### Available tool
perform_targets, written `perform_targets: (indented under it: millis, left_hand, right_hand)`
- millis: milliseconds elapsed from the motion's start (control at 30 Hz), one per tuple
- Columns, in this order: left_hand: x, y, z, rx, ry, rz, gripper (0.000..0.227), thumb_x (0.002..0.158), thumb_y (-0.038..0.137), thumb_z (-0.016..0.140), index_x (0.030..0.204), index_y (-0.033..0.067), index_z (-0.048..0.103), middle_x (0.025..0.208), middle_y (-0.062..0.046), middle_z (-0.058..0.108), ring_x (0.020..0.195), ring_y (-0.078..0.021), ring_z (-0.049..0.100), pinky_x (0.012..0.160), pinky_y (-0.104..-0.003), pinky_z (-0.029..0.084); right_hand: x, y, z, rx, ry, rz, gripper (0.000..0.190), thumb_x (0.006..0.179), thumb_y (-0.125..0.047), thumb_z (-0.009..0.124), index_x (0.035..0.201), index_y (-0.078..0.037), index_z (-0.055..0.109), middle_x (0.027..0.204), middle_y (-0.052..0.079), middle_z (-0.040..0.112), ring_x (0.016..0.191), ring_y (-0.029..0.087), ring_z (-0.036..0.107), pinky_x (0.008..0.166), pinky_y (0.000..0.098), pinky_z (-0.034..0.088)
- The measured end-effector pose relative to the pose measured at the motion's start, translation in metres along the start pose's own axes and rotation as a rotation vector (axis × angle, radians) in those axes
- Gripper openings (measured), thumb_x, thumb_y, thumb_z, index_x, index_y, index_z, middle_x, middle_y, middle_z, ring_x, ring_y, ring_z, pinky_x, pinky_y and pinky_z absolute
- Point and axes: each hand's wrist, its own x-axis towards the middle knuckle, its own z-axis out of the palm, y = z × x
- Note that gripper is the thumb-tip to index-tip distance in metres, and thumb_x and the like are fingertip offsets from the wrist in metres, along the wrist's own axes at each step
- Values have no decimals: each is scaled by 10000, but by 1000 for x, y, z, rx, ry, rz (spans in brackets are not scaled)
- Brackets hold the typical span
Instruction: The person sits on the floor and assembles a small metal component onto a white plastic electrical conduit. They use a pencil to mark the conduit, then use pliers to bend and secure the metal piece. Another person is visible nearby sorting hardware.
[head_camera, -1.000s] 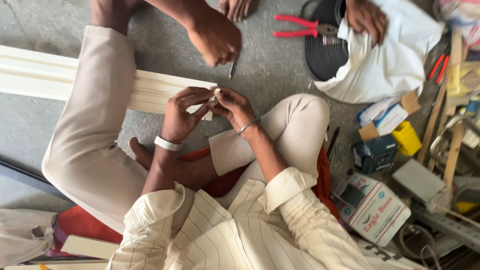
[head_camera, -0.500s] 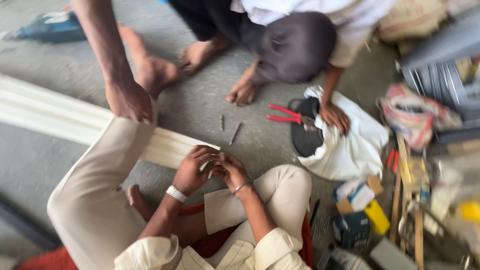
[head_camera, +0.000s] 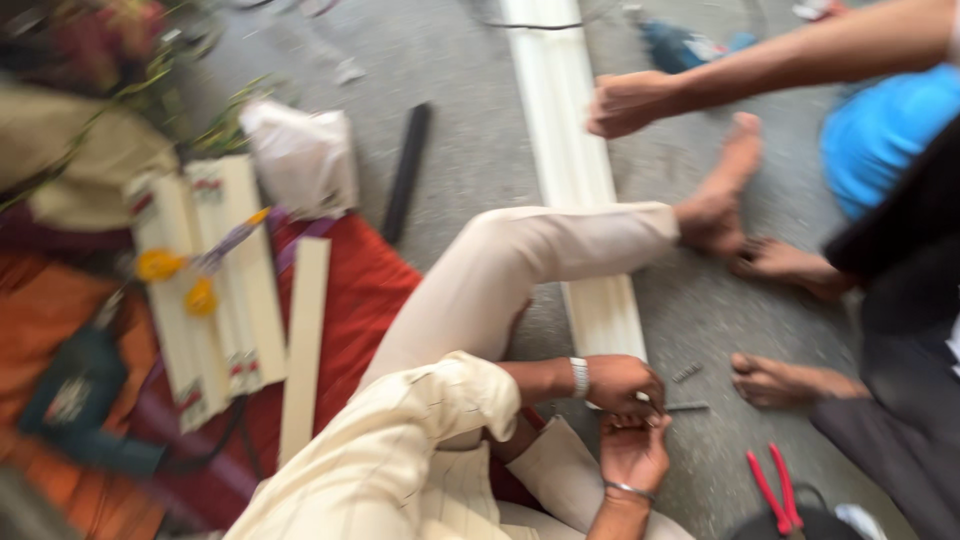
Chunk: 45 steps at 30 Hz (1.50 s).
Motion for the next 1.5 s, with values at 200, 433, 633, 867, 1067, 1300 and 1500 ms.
perform_targets:
  millis: [200,433,633,867,1067,1300,1500]
  left_hand:
    - [8,-28,14,0,-30,-24,190,839,238,722,944,98,796,928,-78,781,860,-276,752,766,-391,582]
    - [11,-32,24,19,-71,-102,201,853,283,725,913,105,796,882,-66,791,840,-259,764,767,-383,584]
    - [8,-23,18,-84,-31,-19,276,900,352,699,977,117,820,951,-77,794,873,-254,769,782,-348,596]
    - [7,-29,10,-145,-137,-149,351,892,422,720,977,94,812,946,-77,799,863,-237,781,771,-350,605]
    - [5,-35,26,-62,-43,-96,176,875,189,725,978,48,737,988,-113,743,946,-278,739,854,-382,584]
    - [-8,-23,29,-93,50,-94,102,875,85,670,965,39,687,993,-115,713,951,-303,719,864,-412,572]
    - [-10,-11,15,-82,15,-104,67,881,72,668,940,40,669,964,-105,712,949,-292,722,865,-405,576]
  right_hand:
    - [6,4,10,-212,162,25,218,1065,-385,623,1071,-167,620,1020,-4,629,976,179,563,944,380,465]
    - [52,-30,34,-1024,225,-113,155,1032,-338,570,1146,-279,657,1190,-86,628,1133,134,575,1016,322,477]
    - [250,-251,116,-3366,-858,470,275,1003,-300,523,1211,-376,687,1336,-156,627,1267,94,585,1078,272,488]
    - [263,-255,94,-2948,-924,851,330,940,-254,570,1226,-320,719,1320,-130,699,1241,93,673,1070,267,532]
    - [269,-244,123,-2954,-1326,353,423,854,-196,553,1244,-290,689,1324,-147,648,1251,99,612,1060,270,502]
    - [256,-241,121,-3019,-1310,463,414,891,-223,546,1272,-313,681,1331,-142,637,1238,114,607,1058,270,501]
    - [248,-225,131,-2802,-1297,359,409,863,-177,556,1242,-244,697,1309,-109,663,1225,139,613,1036,289,499]
